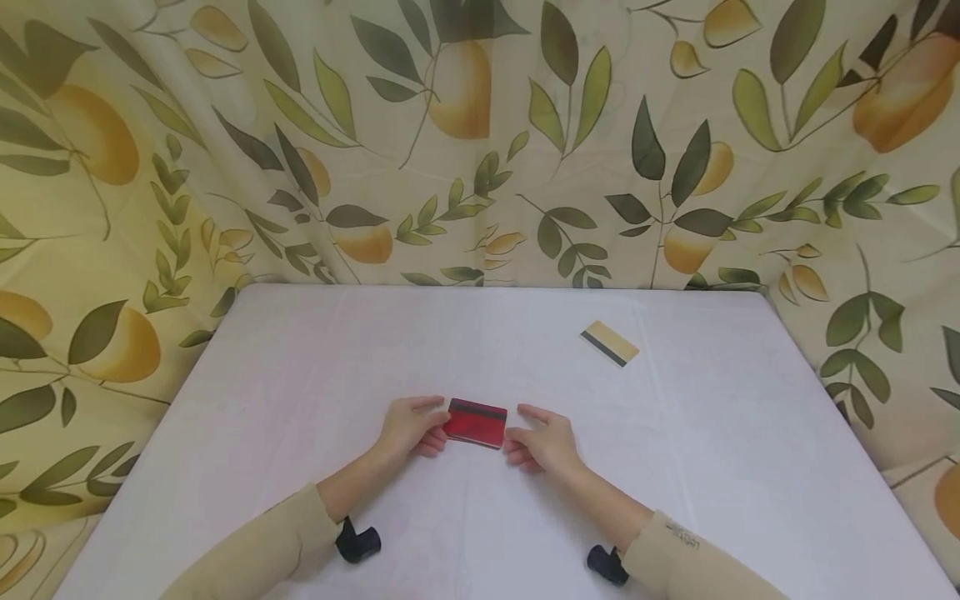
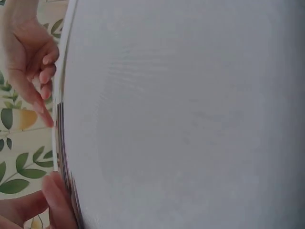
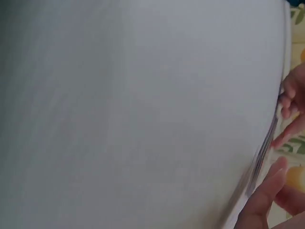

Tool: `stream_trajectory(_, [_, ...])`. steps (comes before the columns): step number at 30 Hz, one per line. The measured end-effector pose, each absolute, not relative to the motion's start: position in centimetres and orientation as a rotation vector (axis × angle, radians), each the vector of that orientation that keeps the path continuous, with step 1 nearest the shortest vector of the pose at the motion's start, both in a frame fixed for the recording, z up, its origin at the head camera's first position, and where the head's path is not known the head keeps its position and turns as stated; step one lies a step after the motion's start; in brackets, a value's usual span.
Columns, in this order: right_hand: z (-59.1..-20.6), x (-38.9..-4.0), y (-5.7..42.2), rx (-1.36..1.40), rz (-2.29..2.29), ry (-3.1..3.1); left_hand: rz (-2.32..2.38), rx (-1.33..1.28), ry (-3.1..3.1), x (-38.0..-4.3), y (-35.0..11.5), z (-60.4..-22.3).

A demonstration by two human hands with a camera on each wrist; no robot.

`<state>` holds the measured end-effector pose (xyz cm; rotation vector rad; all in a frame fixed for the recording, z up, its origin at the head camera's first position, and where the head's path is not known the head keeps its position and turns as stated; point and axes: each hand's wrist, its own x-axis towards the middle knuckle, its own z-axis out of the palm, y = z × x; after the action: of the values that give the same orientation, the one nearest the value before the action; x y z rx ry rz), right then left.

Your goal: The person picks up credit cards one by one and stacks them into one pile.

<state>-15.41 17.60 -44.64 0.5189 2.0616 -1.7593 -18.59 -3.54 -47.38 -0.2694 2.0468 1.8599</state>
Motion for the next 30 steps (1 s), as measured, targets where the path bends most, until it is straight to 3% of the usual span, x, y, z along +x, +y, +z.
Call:
stream_trajectory(14, [-41.4,-18.0,24.6,0.570,-1.870,1.969,1.920,-0.293,1.953,-21.6,-0.9,-43.6])
stream_trajectory(30, [-40.9,-20.7,30.2,0.812,-2.168,1.642,1.973,-0.288,1.920,-25.8,7.7,-43.7])
